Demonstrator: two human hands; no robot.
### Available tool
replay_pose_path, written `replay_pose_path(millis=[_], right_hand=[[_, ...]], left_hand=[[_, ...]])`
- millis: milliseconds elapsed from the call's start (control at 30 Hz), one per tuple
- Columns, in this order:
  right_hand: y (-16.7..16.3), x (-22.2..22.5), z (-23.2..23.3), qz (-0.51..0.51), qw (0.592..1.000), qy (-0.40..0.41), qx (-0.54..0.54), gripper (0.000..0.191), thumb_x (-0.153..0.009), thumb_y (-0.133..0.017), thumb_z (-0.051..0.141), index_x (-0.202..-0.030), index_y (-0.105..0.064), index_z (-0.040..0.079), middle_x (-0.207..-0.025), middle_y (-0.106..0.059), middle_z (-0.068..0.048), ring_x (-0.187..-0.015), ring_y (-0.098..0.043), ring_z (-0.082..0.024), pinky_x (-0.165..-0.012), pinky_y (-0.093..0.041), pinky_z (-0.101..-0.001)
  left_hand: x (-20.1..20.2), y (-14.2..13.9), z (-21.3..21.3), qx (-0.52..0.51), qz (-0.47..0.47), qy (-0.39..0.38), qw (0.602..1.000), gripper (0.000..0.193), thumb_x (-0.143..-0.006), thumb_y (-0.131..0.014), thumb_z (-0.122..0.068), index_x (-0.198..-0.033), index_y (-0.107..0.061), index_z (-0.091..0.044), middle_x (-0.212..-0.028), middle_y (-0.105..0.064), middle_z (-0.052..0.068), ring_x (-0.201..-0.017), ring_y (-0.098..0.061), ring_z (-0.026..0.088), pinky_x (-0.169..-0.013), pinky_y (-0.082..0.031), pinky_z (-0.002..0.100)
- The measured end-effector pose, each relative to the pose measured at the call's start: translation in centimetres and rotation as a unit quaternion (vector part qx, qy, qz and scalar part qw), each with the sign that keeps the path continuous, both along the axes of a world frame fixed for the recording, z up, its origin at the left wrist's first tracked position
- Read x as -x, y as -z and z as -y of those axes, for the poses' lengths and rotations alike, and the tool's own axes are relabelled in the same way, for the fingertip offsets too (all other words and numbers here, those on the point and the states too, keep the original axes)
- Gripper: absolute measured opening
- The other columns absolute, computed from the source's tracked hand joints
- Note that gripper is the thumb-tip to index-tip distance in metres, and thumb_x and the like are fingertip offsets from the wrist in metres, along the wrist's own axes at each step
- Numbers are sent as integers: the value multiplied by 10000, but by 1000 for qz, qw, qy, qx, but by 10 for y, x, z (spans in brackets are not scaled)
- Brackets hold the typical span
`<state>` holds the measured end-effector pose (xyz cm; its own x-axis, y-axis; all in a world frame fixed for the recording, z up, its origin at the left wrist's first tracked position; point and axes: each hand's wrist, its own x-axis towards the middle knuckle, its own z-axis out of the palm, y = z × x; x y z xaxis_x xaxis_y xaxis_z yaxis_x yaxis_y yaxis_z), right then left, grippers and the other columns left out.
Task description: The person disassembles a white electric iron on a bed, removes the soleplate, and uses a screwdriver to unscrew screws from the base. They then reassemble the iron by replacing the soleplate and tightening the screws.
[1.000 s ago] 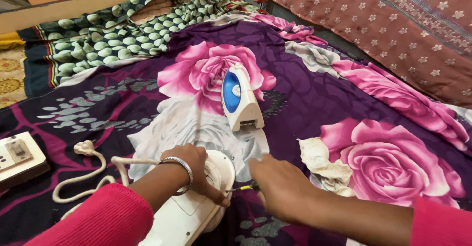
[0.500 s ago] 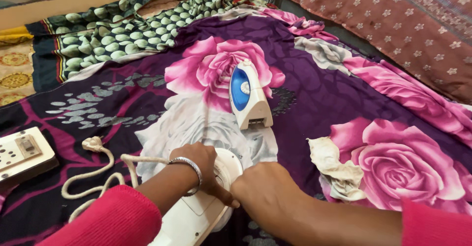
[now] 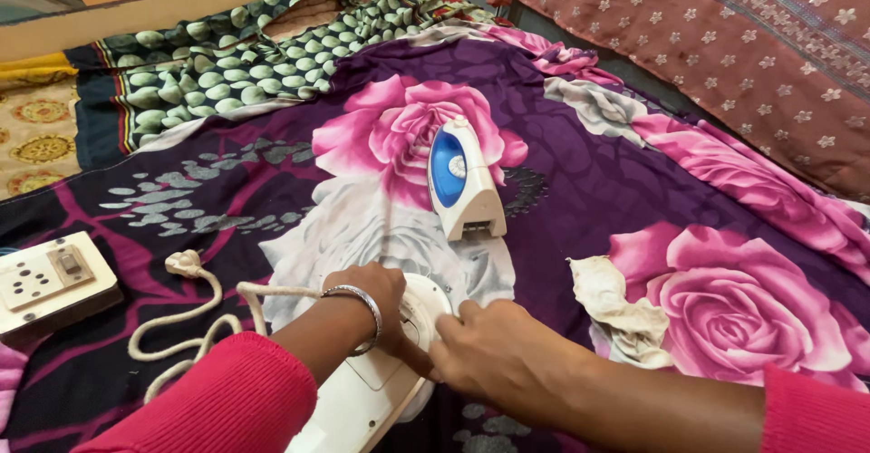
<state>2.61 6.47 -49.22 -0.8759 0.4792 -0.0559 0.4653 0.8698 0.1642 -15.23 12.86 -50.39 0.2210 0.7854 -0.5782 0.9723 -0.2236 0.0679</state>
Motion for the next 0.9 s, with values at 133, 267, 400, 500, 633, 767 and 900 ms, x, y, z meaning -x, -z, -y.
replay_pose_path(millis=[133,267,400,500,633,767,900], right_hand=[[3,-3,4,121,985,-53,-113,115,-793,-649,134,-761,-628,25,-685,-624,-79,-662,-648,-240,-539,-515,-354],[15,-2,5,61,996,58,4,140,-752,-685,109,-844,-641,14,-720,-680,-144,-655,-691,-296,-525,-545,-400],[27,12,10,8,959,250,135,192,-778,-709,121,-928,-634,27,-771,-724,-159,-738,-729,-338,-605,-558,-454],[28,21,9,-18,925,351,147,126,-763,-713,104,-868,-686,42,-850,-719,-192,-824,-721,-381,-680,-572,-484],[21,9,-3,-66,832,508,213,208,-848,-710,192,-927,-700,0,-979,-701,-250,-970,-682,-425,-823,-560,-518],[16,-21,3,-119,895,371,217,320,-728,-748,151,-953,-604,-26,-974,-651,-243,-979,-662,-430,-826,-535,-494],[12,-30,14,-33,997,66,-25,183,-685,-656,92,-843,-641,1,-838,-603,-135,-832,-649,-330,-656,-517,-426]], left_hand=[[1,0,-1,2,1,5,1000,1181,-315,-870,-822,-1224,-695,-88,-1163,-744,66,-1074,-741,232,-915,-590,372],[-2,1,2,-6,-9,22,1000,1147,-337,-852,-832,-1188,-721,-74,-1136,-762,77,-1044,-755,245,-904,-595,374],[-4,0,4,-19,-16,36,999,1144,-353,-853,-844,-1176,-727,-61,-1130,-754,88,-1043,-746,254,-909,-589,363],[-9,-2,7,-24,-21,38,999,1137,-362,-855,-845,-1172,-728,-57,-1134,-749,91,-1050,-744,255,-909,-593,362],[-10,-6,16,-27,-23,36,999,1132,-370,-857,-846,-1177,-715,-65,-1140,-747,88,-1067,-736,259,-914,-588,365],[-6,-8,19,-34,-20,41,998,1132,-371,-853,-857,-1165,-723,-60,-1137,-747,91,-1066,-735,261,-916,-586,363],[-4,-8,18,-32,-8,28,999,1113,-347,-851,-843,-1133,-743,-64,-1109,-763,82,-1046,-747,247,-909,-591,365]])
